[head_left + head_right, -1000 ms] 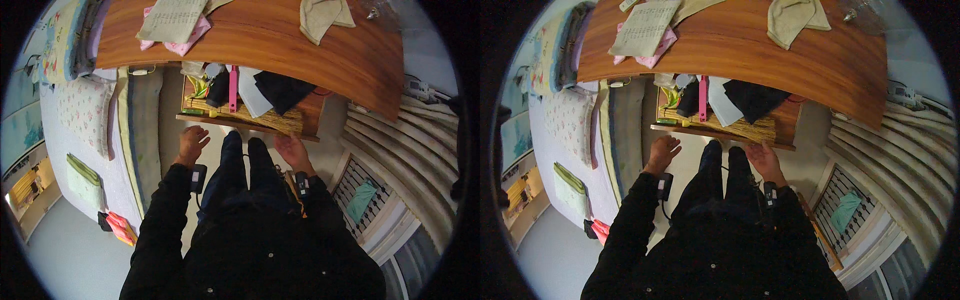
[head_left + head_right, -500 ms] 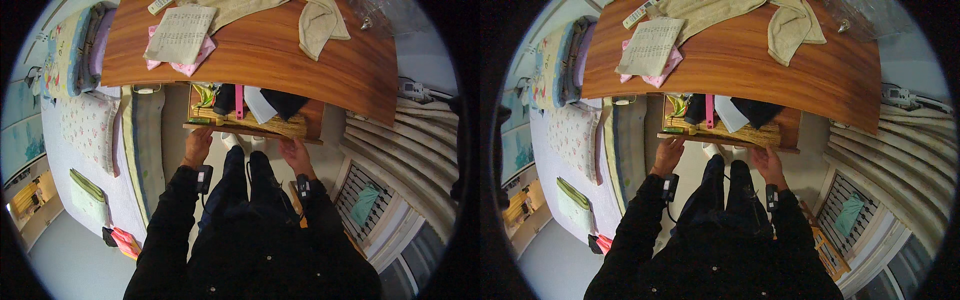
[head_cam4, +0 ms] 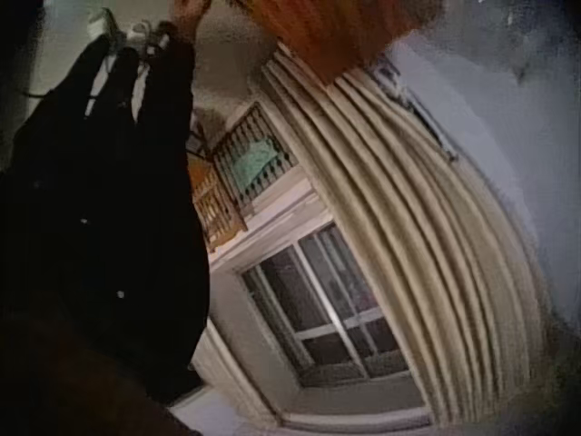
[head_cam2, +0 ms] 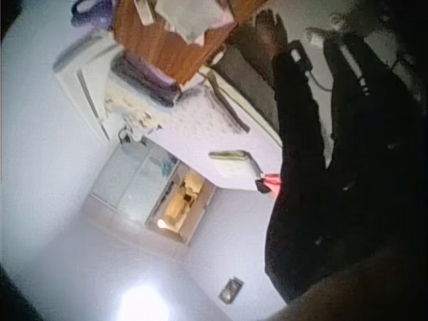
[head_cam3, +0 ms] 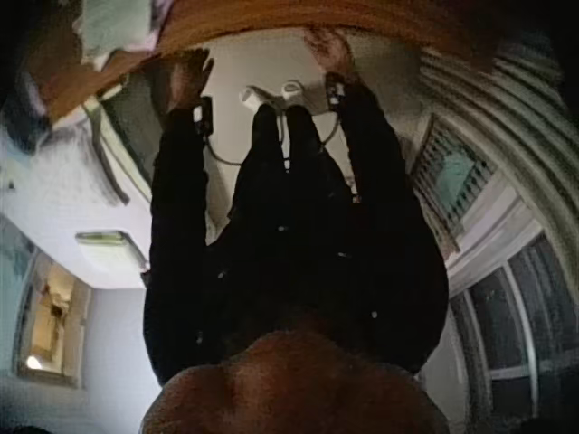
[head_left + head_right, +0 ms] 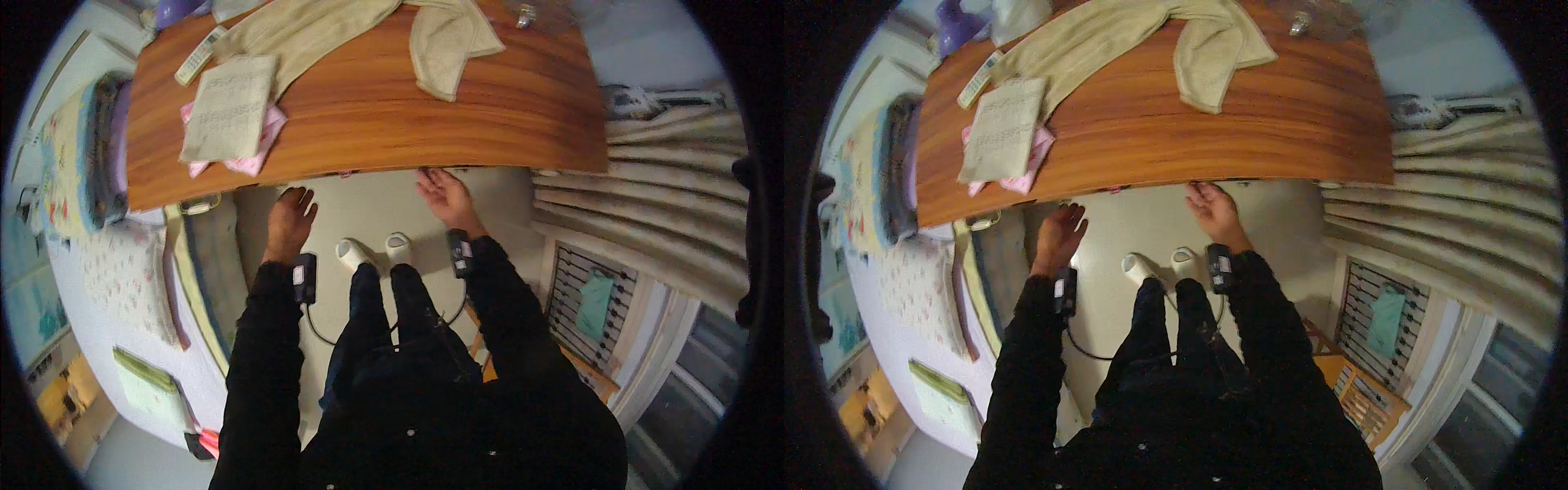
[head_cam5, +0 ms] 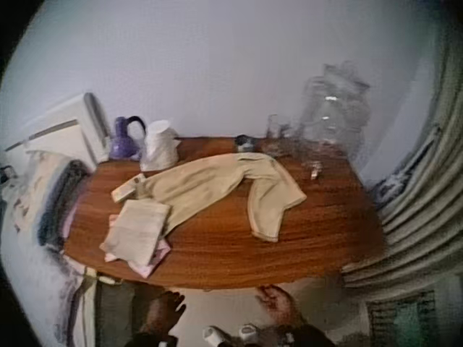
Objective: The person opens a drawer, removes a folded black cloth, places it back, and then retrieves a green flashlight. They inspect the flashlight by turning it on and off, then walk through the room while holding it.
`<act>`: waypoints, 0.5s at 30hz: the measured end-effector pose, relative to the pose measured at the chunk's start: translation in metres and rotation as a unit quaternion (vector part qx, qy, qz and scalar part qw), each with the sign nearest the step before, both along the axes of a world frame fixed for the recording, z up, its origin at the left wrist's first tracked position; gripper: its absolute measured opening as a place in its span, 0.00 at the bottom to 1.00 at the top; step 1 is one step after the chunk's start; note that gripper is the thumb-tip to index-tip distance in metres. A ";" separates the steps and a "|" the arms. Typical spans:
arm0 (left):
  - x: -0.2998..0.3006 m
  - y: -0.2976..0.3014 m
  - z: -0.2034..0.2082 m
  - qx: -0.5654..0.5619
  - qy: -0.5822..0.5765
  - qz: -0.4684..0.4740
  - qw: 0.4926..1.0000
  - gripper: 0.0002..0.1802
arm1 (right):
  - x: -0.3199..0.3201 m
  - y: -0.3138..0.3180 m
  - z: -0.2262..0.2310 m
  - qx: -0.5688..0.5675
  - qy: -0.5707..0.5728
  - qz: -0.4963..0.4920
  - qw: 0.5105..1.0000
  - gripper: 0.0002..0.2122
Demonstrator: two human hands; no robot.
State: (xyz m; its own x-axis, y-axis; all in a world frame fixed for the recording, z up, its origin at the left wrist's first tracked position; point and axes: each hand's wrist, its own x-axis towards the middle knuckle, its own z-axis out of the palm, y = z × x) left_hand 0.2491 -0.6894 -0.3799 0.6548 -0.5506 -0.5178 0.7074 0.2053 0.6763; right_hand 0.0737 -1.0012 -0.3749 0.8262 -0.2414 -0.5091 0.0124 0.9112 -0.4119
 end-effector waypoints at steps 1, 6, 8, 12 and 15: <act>-0.002 -0.004 0.006 0.017 0.053 0.012 0.998 0.18 | -0.001 0.000 -0.003 0.006 0.040 -0.018 0.999 0.07; -0.023 -0.014 0.059 0.074 0.054 -0.022 0.996 0.19 | 0.002 0.002 -0.016 0.134 -0.142 0.010 0.981 0.07; -0.031 -0.019 0.070 0.089 0.052 -0.062 0.993 0.19 | 0.006 0.003 -0.016 0.127 -0.132 -0.004 0.983 0.07; -0.040 -0.019 0.069 0.064 0.108 -0.106 0.986 0.19 | 0.002 0.009 -0.004 0.070 0.110 -0.099 0.987 0.07; -0.045 -0.013 0.064 0.051 0.085 -0.089 0.991 0.20 | -0.005 0.010 0.008 0.048 0.044 -0.045 0.997 0.05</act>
